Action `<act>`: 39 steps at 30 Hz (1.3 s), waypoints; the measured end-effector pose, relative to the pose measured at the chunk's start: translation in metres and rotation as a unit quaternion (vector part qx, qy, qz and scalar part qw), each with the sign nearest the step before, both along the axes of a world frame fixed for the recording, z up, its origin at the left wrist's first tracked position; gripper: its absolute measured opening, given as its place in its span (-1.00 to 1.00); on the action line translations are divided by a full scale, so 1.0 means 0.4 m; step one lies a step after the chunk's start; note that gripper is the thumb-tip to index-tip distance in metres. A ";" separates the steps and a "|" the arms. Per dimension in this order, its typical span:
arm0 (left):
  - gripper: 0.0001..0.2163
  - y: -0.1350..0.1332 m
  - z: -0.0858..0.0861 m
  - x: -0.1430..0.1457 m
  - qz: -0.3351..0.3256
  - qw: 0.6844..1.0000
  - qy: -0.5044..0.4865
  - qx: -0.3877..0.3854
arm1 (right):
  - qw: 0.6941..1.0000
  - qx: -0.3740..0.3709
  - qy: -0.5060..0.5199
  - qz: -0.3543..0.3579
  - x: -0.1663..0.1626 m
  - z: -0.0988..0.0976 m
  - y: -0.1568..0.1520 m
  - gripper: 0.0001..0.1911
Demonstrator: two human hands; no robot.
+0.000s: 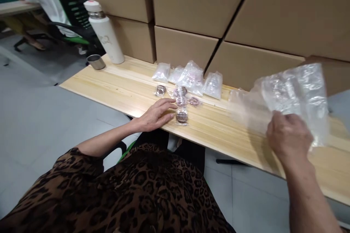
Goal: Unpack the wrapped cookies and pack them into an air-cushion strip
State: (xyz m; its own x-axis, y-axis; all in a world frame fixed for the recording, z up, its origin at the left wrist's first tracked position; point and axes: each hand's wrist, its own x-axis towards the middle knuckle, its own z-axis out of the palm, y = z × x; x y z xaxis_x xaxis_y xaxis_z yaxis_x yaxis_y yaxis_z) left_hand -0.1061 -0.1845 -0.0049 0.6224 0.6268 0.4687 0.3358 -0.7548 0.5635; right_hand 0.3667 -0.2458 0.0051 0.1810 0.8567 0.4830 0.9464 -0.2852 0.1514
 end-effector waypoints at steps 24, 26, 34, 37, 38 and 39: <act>-0.29 0.428 0.042 -0.033 0.436 0.855 -0.132 -0.249 | 0.915 0.003 0.302 0.266 -0.435 0.105 0.221 -0.66; -0.47 0.427 0.046 -0.058 0.401 0.849 -0.223 -0.262 | 0.885 0.008 0.350 0.306 -0.503 0.113 0.256 -0.65; -0.60 0.305 0.081 -0.080 0.144 0.761 -0.510 -0.375 | 0.794 0.019 0.473 0.381 -0.753 0.124 0.390 -0.45; -0.44 0.231 0.081 -0.047 0.132 0.758 -0.522 -0.369 | 0.807 0.055 0.453 0.375 -0.785 0.127 0.409 -0.45; -0.39 0.207 0.081 -0.034 0.136 0.763 -0.512 -0.372 | 0.812 0.067 0.441 0.377 -0.784 0.127 0.408 -0.46; -0.35 0.185 0.080 -0.020 0.142 0.770 -0.497 -0.375 | 0.816 0.079 0.427 0.382 -0.780 0.128 0.405 -0.48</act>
State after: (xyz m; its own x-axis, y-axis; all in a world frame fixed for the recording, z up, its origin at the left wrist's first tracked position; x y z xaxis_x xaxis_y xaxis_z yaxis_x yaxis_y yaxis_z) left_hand -0.1141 -0.1105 0.0271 -0.0223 0.9976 0.0658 -0.4508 -0.0688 0.8900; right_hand 0.0548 -0.0839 0.0565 -0.0492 0.8160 0.5760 0.5986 0.4857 -0.6370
